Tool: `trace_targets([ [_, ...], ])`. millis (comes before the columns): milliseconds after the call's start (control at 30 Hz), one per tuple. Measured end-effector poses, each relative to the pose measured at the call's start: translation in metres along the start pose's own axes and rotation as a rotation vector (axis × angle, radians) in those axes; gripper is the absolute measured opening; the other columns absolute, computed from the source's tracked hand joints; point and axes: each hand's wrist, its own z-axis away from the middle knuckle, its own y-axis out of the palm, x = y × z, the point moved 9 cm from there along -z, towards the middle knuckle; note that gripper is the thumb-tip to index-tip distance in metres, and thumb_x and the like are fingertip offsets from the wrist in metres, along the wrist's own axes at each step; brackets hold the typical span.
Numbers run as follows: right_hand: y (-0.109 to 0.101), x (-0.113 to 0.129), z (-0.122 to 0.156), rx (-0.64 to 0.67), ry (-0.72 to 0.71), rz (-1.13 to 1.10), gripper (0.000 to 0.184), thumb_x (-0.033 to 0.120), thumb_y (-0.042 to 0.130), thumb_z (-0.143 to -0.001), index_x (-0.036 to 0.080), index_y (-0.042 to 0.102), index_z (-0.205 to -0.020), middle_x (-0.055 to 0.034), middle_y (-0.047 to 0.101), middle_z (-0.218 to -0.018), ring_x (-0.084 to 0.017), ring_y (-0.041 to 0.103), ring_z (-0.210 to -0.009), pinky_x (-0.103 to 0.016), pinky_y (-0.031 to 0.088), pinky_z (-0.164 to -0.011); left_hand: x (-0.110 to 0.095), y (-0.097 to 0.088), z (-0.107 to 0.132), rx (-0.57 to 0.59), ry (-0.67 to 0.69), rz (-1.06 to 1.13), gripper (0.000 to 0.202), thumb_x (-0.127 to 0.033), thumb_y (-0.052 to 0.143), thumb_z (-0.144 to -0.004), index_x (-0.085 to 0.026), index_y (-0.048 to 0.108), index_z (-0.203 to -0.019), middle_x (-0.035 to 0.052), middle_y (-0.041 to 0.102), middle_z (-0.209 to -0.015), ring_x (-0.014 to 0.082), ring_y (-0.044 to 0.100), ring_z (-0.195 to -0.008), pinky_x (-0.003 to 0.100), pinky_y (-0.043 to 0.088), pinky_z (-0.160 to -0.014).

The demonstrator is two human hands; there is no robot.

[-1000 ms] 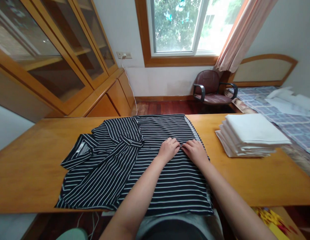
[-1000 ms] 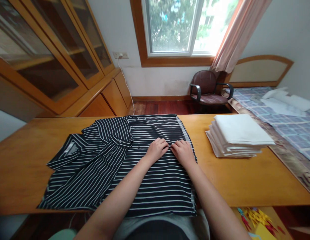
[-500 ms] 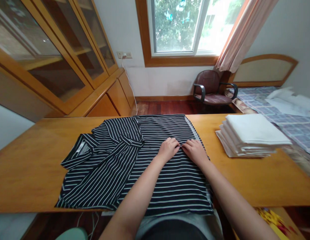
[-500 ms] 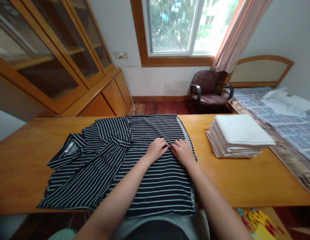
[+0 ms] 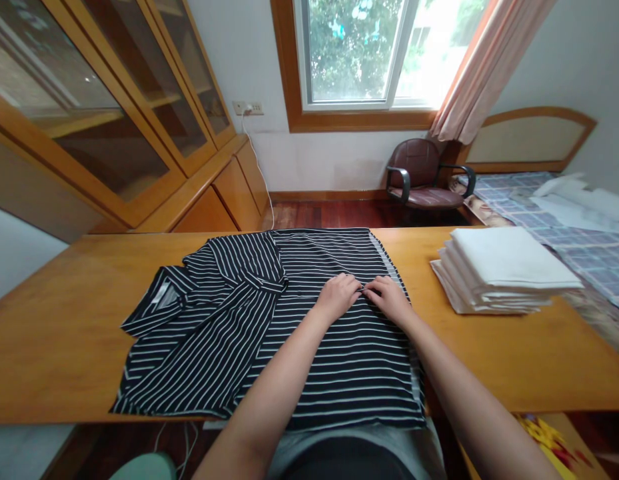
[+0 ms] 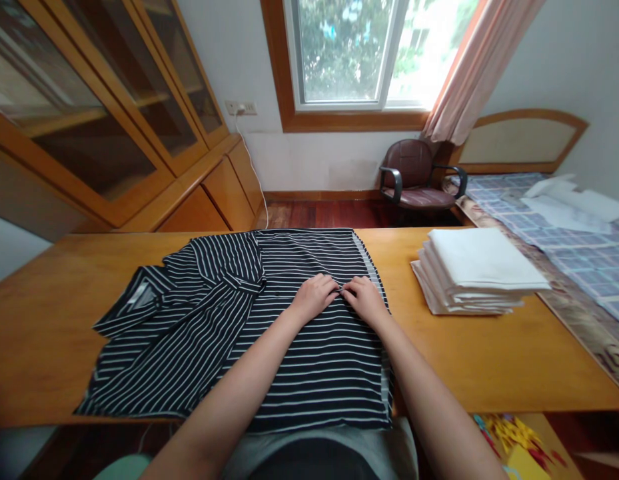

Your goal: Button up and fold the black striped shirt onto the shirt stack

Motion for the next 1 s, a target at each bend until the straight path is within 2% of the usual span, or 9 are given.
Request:
trace_targets([
  [233, 0.000, -0.001, 0.001, -0.008, -0.005, -0.006, 0.018, 0.033, 0.060, -0.095, 0.024, 0.074, -0.089, -0.0044, 0.069, -0.083, -0.021, 0.061, -0.083, -0.034, 0.046, -0.078, 0.000, -0.001, 0.001, -0.028, 0.038, 0.051, 0.015, -0.029, 0.053, -0.099, -0.019, 0.064, -0.103, 0.0062, 0.065, -0.095, 0.0212, 0.058, -0.093, 0.034, 0.050, -0.083],
  [533, -0.003, 0.003, 0.005, -0.051, -0.051, 0.042, 0.010, 0.030, 0.064, -0.092, 0.023, 0.072, -0.093, -0.0043, 0.069, -0.087, -0.021, 0.062, -0.086, -0.033, 0.047, -0.078, 0.003, 0.002, 0.002, -0.041, 0.022, 0.076, 0.018, -0.031, 0.053, -0.099, -0.019, 0.067, -0.104, 0.0065, 0.066, -0.096, 0.0203, 0.060, -0.093, 0.033, 0.051, -0.082],
  [1000, -0.010, 0.022, 0.008, -0.074, -0.117, 0.134, 0.018, 0.030, 0.057, -0.097, 0.021, 0.073, -0.093, -0.0064, 0.068, -0.084, -0.020, 0.060, -0.083, -0.033, 0.042, -0.076, 0.008, 0.005, 0.002, -0.059, -0.008, 0.084, 0.015, -0.030, 0.056, -0.098, -0.019, 0.066, -0.101, 0.0054, 0.068, -0.097, 0.0203, 0.060, -0.093, 0.033, 0.050, -0.084],
])
